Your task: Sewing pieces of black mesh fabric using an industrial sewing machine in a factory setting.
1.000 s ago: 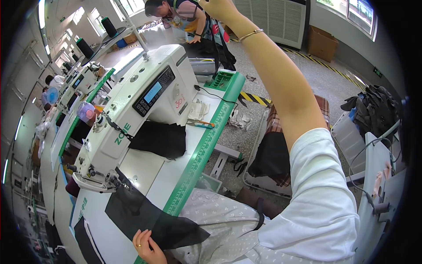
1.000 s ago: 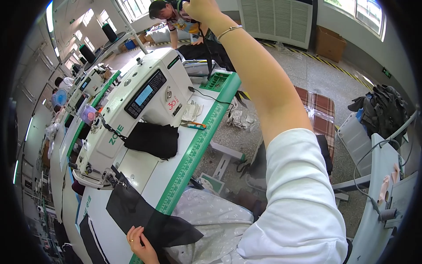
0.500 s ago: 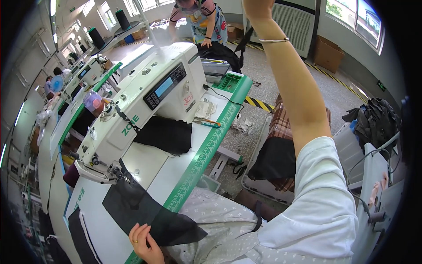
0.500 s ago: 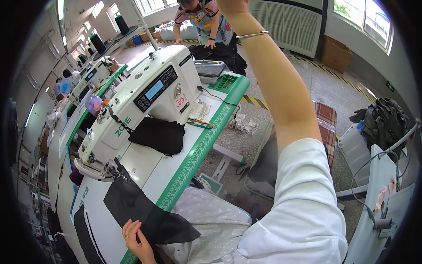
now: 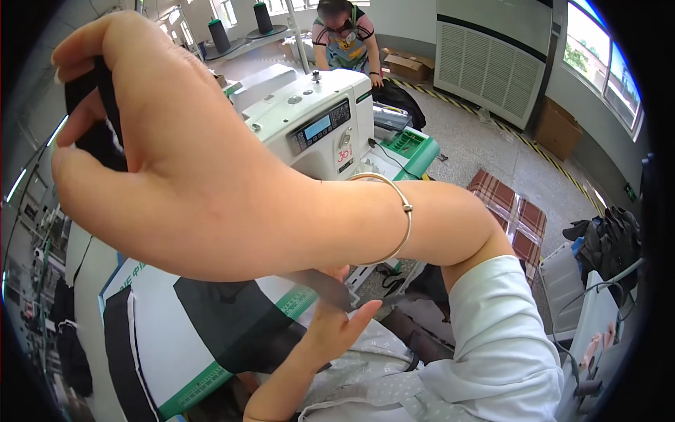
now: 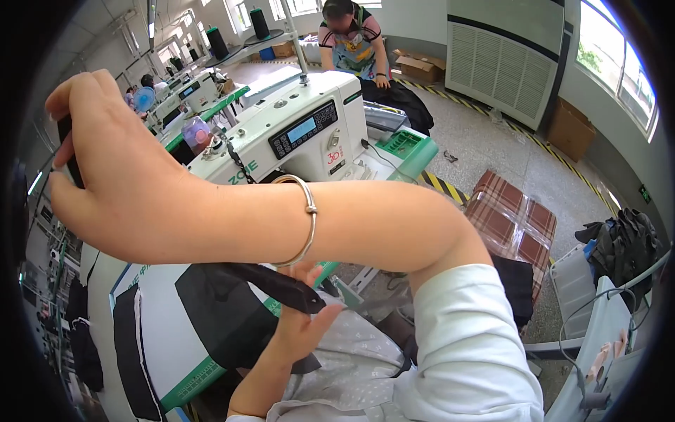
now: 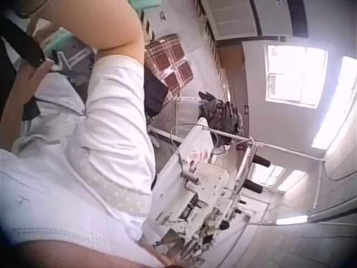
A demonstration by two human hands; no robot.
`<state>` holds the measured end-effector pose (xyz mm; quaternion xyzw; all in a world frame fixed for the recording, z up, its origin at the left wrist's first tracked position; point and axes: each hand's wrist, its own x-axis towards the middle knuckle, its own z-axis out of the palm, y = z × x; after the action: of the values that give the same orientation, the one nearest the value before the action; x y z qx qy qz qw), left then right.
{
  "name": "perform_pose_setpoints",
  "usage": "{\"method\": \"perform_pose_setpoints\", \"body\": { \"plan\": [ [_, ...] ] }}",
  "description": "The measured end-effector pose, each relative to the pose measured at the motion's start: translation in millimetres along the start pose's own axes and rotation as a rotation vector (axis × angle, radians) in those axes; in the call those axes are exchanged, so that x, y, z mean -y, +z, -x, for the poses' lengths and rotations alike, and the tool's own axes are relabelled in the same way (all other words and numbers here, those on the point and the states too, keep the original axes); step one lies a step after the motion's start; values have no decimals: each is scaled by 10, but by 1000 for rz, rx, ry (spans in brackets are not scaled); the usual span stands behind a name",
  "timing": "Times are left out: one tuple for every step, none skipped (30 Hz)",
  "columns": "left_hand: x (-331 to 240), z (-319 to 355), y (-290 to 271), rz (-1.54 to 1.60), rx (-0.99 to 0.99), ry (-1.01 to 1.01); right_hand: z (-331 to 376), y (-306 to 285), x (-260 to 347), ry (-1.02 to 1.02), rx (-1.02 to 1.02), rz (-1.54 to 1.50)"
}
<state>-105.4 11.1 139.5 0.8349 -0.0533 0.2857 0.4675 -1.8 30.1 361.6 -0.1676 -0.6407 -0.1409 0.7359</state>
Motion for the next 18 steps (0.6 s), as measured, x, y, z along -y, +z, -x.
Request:
{"method": "perform_pose_setpoints", "body": {
  "plan": [
    [-87, -8, 35, 87, 40, -56, -55, -15, -2, -21, -32, 40],
    [-188, 137, 132, 418, -11, -335, -114, 1, 4, -43, -64, 67],
    [-98, 320, 136, 404, 40, -357, -160, 7, 4, -63, -97, 108],
    [38, 533, 123, 387, 80, -381, -198, 44, 17, -81, -129, 137],
    [134, 783, 103, 457, 8, -424, -204, 126, 7, -90, -157, 148],
    [69, 910, 24, 483, -85, -504, -177, 142, 8, -85, -148, 132],
    [-2, 1044, -78, 507, -184, -586, -130, 130, 24, 14, -120, -41],
    [2, 1224, -177, 712, -249, -494, -93, 59, 125, 108, -98, -198],
    [-100, 1333, -262, 971, -432, -454, -14, 132, 126, 231, -62, -406],
    [-242, 1439, -337, 1220, -626, -385, 188, 276, 285, 432, -33, -489],
    [-394, 1446, -478, 1357, -642, -318, 442, 417, 275, 379, 190, -498],
    [-450, 1482, -580, 1117, -670, -386, 803, 557, 284, 209, 416, -506],
    [-632, 1486, -582, 1078, -805, -382, 1114, 670, 457, 348, 709, -694],
    [-706, 1396, -601, 1185, -814, -338, 1356, 694, 596, 334, 985, -534],
    [-767, 1413, -649, 1288, -823, -282, 1718, 772, 654, 108, 1066, -350],
    [-725, 1685, -673, 1502, -749, -57, 1806, 848, 668, -67, 1125, -290],
    [-685, 1900, -645, 1498, -763, -71, 1900, 915, 667, -246, 1166, -218],
    [-840, 1955, -679, 1215, -927, -452, 1962, 973, 641, -225, 1190, -230]
  ]
}}
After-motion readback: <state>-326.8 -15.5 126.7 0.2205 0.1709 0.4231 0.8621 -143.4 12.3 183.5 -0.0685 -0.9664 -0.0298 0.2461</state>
